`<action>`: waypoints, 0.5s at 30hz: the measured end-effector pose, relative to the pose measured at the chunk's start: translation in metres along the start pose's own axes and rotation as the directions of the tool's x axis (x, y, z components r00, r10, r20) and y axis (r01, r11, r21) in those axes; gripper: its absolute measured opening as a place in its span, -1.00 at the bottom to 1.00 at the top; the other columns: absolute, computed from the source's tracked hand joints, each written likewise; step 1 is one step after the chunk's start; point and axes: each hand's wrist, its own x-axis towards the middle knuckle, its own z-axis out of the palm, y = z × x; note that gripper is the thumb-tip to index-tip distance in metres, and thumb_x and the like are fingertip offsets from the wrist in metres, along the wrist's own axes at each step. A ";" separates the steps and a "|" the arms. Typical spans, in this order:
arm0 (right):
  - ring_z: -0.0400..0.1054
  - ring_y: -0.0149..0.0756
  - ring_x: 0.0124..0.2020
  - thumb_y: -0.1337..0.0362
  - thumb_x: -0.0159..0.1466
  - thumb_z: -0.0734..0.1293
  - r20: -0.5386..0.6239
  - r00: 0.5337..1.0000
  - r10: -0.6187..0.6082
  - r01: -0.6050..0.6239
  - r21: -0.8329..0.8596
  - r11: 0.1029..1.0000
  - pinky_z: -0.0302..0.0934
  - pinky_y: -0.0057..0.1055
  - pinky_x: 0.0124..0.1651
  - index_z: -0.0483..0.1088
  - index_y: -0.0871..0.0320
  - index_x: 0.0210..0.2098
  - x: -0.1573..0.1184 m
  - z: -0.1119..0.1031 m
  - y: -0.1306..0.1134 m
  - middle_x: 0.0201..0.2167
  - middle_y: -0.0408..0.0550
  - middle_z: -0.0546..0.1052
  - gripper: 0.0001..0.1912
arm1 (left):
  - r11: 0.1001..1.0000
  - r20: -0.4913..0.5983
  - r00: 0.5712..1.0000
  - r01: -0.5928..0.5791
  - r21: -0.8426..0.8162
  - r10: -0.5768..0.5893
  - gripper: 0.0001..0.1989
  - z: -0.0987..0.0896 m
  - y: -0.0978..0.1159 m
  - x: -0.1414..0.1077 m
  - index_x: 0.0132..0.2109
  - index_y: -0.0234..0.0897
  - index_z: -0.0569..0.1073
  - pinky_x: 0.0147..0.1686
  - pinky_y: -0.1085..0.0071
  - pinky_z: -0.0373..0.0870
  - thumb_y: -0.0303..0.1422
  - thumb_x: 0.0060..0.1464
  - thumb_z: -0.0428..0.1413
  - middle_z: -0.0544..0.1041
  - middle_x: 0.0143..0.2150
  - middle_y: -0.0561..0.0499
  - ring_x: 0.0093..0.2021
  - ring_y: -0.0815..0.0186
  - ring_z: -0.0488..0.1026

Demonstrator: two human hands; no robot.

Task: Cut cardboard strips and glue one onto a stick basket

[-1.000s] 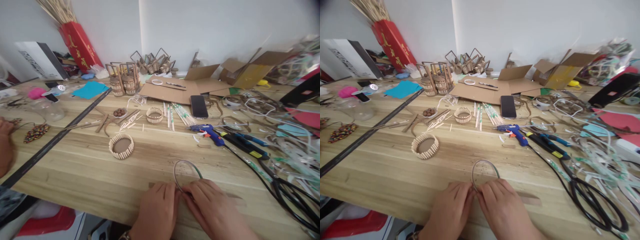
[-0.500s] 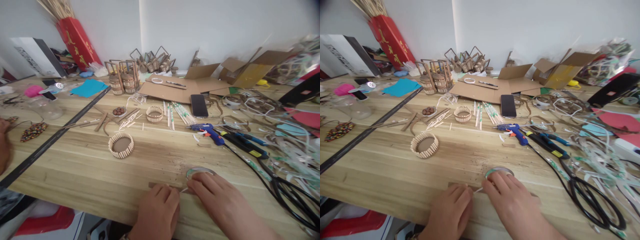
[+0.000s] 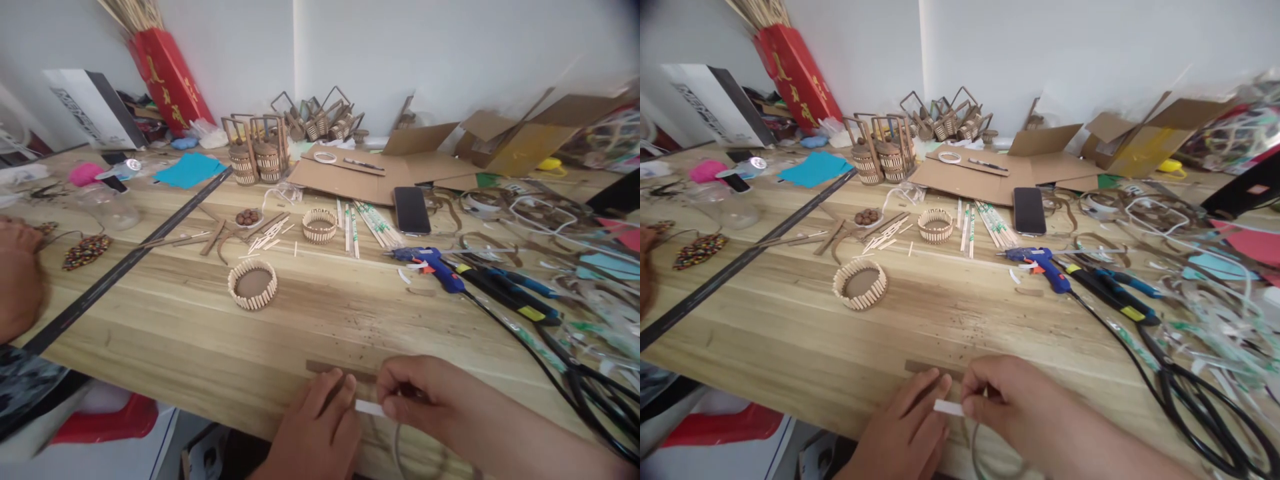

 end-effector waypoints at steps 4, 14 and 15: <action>0.07 -0.39 -0.49 0.27 0.20 0.24 0.002 0.998 -0.059 0.059 0.065 0.996 -0.05 -0.44 -0.44 0.33 0.13 -0.47 0.029 0.017 0.015 -0.57 -0.23 0.24 -0.86 | 1.000 -0.024 1.000 0.000 -0.015 0.000 -0.79 -0.002 0.000 0.001 -0.38 -0.28 0.42 -0.04 0.31 0.53 -0.52 0.19 -0.03 0.64 -0.16 -0.03 -0.03 0.19 0.55; 0.18 -0.33 -0.43 0.29 0.23 0.21 0.004 0.998 -0.067 0.067 -0.054 0.996 0.03 -0.42 -0.38 0.29 0.12 -0.51 0.030 0.015 0.012 -0.53 -0.18 0.34 -0.82 | 0.989 -0.036 0.995 0.097 0.113 -0.093 -0.78 -0.008 -0.003 -0.014 -0.36 -0.26 0.42 -0.05 0.33 0.50 -0.46 0.21 -0.06 0.61 0.02 -0.07 0.03 0.19 0.53; 0.18 -0.34 -0.44 0.30 0.23 0.21 -0.002 0.998 -0.062 0.062 -0.065 0.996 0.02 -0.43 -0.39 0.30 0.12 -0.51 0.031 0.015 0.008 -0.54 -0.18 0.35 -0.82 | 0.989 -0.035 0.995 0.091 0.114 -0.088 -0.78 -0.007 -0.003 -0.015 -0.36 -0.26 0.42 -0.04 0.33 0.49 -0.46 0.22 -0.06 0.61 0.02 -0.07 0.03 0.19 0.53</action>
